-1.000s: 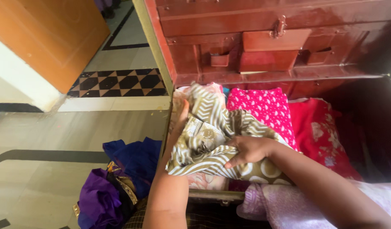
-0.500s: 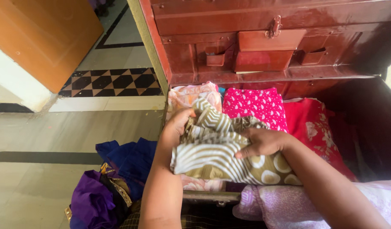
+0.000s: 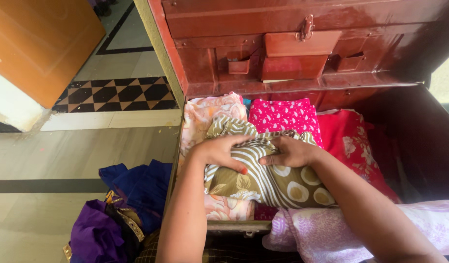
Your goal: The person organizes clothes inside a metal trunk, folding and rearranging items one at a time.
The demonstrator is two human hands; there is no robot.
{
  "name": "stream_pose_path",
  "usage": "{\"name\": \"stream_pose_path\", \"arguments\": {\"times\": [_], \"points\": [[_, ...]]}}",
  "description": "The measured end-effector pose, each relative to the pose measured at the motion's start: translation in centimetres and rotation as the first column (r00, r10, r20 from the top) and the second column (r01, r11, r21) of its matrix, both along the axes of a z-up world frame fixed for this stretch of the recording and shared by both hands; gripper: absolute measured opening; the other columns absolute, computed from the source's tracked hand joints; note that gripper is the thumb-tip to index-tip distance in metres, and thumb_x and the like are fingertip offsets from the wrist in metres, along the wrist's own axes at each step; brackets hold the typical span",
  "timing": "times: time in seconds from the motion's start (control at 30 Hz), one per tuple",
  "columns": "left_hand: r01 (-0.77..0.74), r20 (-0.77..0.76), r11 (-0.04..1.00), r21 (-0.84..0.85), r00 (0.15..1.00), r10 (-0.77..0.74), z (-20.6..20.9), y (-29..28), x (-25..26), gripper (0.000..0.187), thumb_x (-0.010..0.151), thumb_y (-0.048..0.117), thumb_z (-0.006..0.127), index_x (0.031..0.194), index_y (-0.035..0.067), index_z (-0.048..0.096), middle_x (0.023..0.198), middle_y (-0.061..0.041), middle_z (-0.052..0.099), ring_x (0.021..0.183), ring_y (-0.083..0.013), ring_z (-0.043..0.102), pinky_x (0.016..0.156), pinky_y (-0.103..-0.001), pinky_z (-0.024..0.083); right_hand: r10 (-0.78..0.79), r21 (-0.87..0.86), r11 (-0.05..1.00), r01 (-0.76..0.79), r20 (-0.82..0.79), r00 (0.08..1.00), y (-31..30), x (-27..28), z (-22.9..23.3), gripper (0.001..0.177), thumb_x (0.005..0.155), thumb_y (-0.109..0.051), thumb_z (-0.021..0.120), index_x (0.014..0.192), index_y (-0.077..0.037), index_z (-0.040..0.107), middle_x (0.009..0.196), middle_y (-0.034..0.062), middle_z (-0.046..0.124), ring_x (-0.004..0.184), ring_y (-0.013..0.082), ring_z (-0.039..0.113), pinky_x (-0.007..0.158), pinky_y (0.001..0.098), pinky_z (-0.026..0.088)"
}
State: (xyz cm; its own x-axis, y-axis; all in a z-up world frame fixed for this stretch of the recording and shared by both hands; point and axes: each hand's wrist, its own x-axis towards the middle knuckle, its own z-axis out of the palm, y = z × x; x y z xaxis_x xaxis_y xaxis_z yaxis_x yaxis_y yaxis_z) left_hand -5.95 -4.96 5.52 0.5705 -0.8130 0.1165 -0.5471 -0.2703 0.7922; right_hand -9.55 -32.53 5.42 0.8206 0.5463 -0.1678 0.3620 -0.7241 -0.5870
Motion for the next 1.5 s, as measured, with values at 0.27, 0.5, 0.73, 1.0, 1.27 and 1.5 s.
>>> {"name": "stream_pose_path", "arguments": {"times": [0.27,0.5,0.73,1.0,1.27,1.5], "points": [[0.030,-0.170,0.974,0.227,0.985,0.010,0.7,0.4,-0.7,0.047,0.072,0.040,0.088,0.098,0.002,0.077,0.088,-0.008,0.079,0.079,-0.0124,0.069,0.076,-0.031,0.054,-0.169,-0.106,0.985,0.137,-0.431,0.886,-2.4,3.5,-4.1,0.096,0.082,-0.079,0.039,0.155,-0.017,0.035,0.163,0.0137,0.035,0.146,0.0302,0.041,0.110,0.0479,0.052],[0.021,-0.152,0.971,0.238,0.988,0.016,0.8,0.2,-0.8,0.051,0.073,0.045,0.086,0.098,0.002,0.076,0.088,-0.009,0.079,0.082,-0.0134,0.070,0.077,-0.032,0.054,-0.505,-0.264,0.805,0.531,0.164,0.847,-8.2,6.3,-6.7,0.076,0.095,-0.064,0.048,0.152,-0.014,0.042,0.163,0.0193,0.024,0.141,0.0403,0.038,0.111,0.0516,0.035],[-0.040,-0.101,0.990,0.135,0.993,0.054,0.1,0.2,-0.5,0.055,0.076,0.050,0.083,0.101,0.001,0.075,0.093,-0.012,0.078,0.087,-0.0171,0.070,0.081,-0.034,0.053,-0.222,0.059,0.973,0.222,0.001,0.975,-6.1,3.5,-2.6,0.071,0.095,-0.066,0.042,0.142,-0.016,0.062,0.145,0.0127,0.064,0.137,0.0310,0.058,0.114,0.0458,0.045],[-0.269,0.056,0.957,0.111,0.963,0.264,-3.0,0.1,1.2,0.060,0.081,0.046,0.081,0.119,0.001,0.070,0.114,-0.020,0.073,0.107,-0.0290,0.070,0.093,-0.037,0.053,0.091,-0.029,0.995,-0.099,-0.203,0.975,-3.3,-0.3,2.4,0.105,0.068,-0.073,0.068,0.153,-0.019,0.040,0.147,0.0137,0.053,0.135,0.0332,0.051,0.110,0.0518,0.045],[-0.529,0.122,0.845,-0.081,0.836,0.535,-0.6,0.3,0.7,0.064,0.072,0.037,0.085,0.128,0.010,0.070,0.127,-0.016,0.072,0.113,-0.0295,0.071,0.097,-0.037,0.053,-0.099,0.189,0.980,0.068,0.165,0.981,-3.0,1.1,0.5,0.060,0.088,-0.044,0.066,0.138,-0.011,0.063,0.109,0.0136,0.078,0.095,0.0258,0.077,0.091,0.0390,0.060],[-0.909,0.198,0.389,-0.149,0.358,0.912,-2.8,2.7,3.9,0.065,0.093,0.060,0.066,0.129,0.005,0.066,0.122,-0.023,0.070,0.116,-0.0391,0.067,0.099,-0.042,0.053,-0.316,0.160,0.934,0.320,-0.049,0.947,-5.2,6.8,-6.6,0.082,0.084,-0.061,0.064,0.151,-0.015,0.050,0.134,0.0214,0.067,0.127,0.0327,0.064,0.109,0.0454,0.048]]}}
